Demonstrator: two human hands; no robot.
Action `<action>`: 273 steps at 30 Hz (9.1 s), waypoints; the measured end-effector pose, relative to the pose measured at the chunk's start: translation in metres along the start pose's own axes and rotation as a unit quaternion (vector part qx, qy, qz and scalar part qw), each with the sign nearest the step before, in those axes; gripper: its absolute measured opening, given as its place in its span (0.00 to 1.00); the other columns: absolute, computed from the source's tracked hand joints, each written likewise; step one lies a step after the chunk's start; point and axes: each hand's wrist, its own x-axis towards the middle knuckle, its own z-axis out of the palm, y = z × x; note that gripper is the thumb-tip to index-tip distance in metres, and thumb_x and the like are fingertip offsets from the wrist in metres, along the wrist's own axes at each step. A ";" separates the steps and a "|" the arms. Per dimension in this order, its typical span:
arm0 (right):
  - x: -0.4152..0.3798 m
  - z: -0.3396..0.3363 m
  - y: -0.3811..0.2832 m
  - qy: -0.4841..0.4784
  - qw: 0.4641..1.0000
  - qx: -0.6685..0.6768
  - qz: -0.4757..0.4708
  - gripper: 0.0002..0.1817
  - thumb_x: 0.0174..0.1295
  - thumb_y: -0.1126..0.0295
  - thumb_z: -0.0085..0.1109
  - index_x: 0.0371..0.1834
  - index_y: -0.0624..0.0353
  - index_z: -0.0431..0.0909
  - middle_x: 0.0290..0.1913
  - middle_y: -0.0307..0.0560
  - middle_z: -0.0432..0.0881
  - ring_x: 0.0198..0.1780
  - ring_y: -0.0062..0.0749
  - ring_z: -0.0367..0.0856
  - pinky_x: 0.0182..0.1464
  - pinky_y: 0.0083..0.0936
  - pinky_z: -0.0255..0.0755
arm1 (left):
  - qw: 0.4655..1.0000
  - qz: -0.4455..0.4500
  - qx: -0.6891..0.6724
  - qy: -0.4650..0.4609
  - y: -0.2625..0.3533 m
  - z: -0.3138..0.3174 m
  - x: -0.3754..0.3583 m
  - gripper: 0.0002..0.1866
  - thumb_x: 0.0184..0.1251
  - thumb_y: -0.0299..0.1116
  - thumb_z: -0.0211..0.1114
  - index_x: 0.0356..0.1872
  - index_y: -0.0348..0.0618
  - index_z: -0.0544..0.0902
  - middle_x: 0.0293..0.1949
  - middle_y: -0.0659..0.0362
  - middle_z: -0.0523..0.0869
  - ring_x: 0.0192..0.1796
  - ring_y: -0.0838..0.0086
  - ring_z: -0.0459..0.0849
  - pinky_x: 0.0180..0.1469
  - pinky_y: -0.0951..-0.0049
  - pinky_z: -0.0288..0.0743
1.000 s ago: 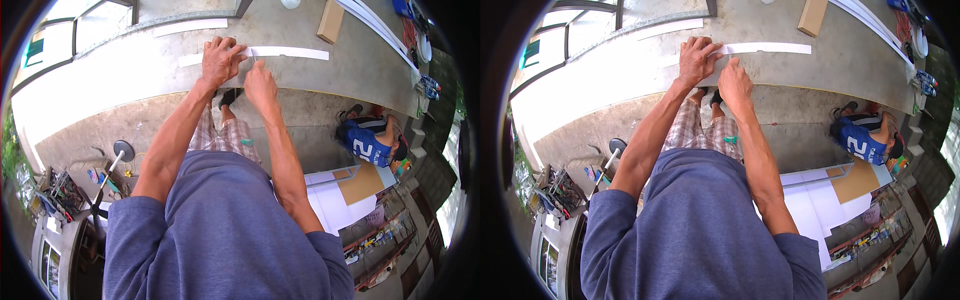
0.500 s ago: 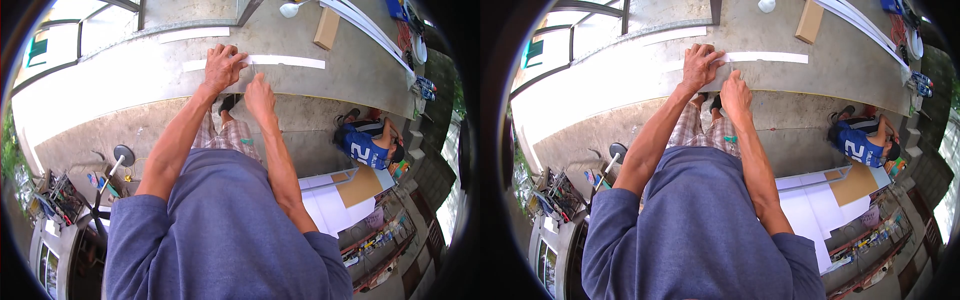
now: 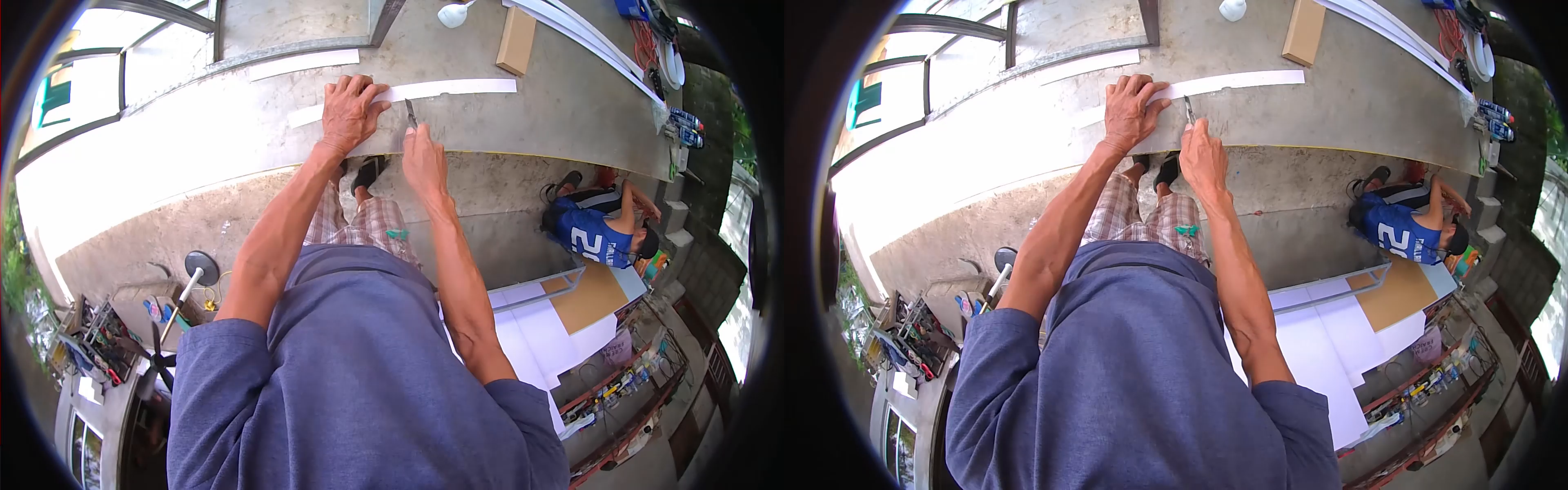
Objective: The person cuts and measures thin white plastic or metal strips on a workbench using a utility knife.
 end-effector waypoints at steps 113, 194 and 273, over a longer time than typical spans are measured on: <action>0.017 -0.052 0.004 0.199 0.821 0.524 0.108 0.20 0.60 0.74 0.73 0.47 0.62 0.69 0.30 0.45 0.80 0.14 0.25 0.73 0.14 0.24 0.68 | 0.950 -0.141 -0.253 -0.114 0.014 -0.072 -0.014 0.21 0.66 0.33 0.73 0.59 0.37 0.84 0.49 0.45 0.89 0.50 0.57 0.89 0.53 0.61 0.81; 0.412 -0.327 0.229 0.131 0.920 -0.264 -0.258 0.17 0.64 0.79 0.53 0.54 0.48 0.81 0.41 0.44 0.81 0.50 0.45 0.81 0.53 0.42 0.70 | 0.969 -0.243 0.004 -0.047 0.048 -0.012 0.025 0.21 0.56 0.25 0.75 0.53 0.43 0.86 0.51 0.49 0.84 0.54 0.51 0.84 0.56 0.57 0.79; 0.061 -0.066 0.077 0.053 0.932 -0.062 -0.352 0.19 0.57 0.66 0.74 0.53 0.55 0.86 0.47 0.45 0.80 0.50 0.44 0.77 0.54 0.39 0.72 | 0.897 -0.421 -0.112 0.066 0.025 -0.041 -0.038 0.17 0.59 0.37 0.78 0.46 0.36 0.92 0.36 0.46 0.93 0.37 0.64 0.94 0.47 0.68 0.86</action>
